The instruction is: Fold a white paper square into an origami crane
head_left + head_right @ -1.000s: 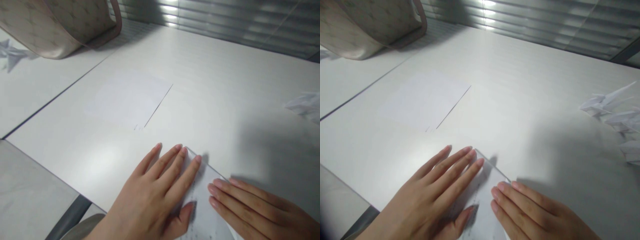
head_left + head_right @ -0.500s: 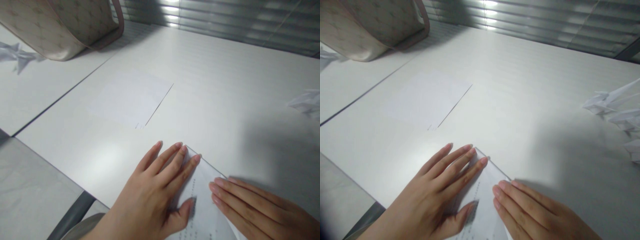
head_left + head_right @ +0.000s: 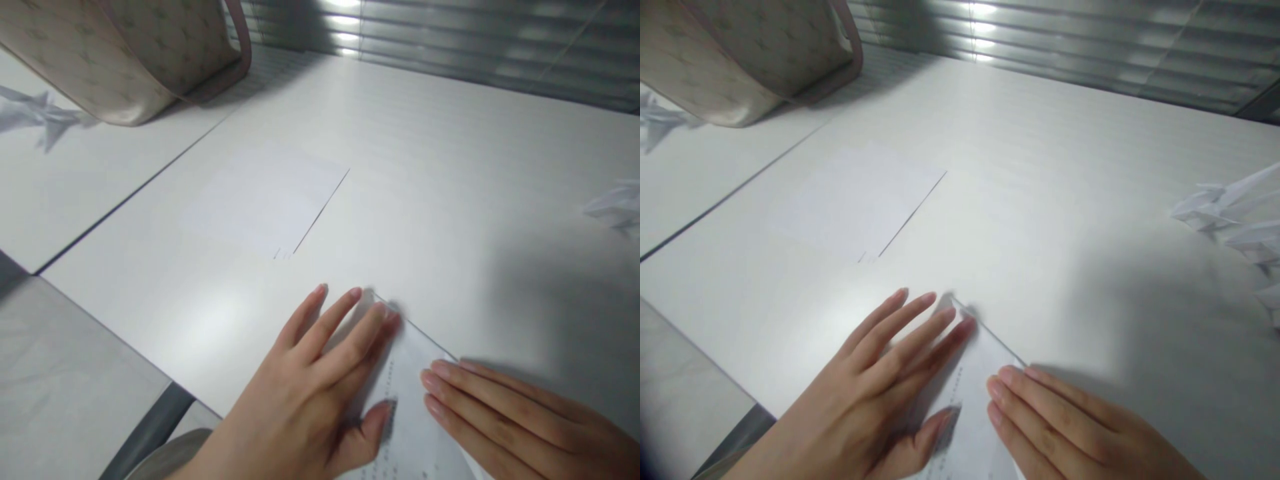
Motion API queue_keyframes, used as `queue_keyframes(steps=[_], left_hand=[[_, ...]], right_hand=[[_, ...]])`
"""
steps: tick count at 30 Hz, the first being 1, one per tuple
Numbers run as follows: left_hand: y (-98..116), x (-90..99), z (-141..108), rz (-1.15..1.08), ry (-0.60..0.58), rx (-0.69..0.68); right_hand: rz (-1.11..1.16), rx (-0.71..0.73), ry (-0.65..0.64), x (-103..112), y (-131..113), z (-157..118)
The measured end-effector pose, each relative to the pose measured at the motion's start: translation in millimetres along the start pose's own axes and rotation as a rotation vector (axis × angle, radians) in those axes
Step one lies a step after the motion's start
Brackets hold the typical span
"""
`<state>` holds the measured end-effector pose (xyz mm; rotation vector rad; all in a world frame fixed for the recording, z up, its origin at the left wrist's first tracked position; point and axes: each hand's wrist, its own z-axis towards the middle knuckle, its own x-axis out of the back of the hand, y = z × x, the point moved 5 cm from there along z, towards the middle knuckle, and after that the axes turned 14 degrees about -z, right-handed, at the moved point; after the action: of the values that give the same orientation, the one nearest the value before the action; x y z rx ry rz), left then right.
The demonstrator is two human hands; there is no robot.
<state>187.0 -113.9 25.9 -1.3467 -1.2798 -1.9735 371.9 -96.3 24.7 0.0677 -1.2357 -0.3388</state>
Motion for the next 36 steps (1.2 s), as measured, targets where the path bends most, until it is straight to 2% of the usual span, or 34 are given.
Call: queue_keyframes(steps=[16, 36], left_hand=[[3.0, -2.4, 0.5, 0.042, -0.120, -0.017], [1.8, -2.4, -0.4, -0.011, -0.101, 0.027]], right_hand=[[0.002, 0.039, 0.027, 0.2, 2.5, -0.3], [-0.009, 0.029, 0.059, -3.1, 0.4, -3.6]])
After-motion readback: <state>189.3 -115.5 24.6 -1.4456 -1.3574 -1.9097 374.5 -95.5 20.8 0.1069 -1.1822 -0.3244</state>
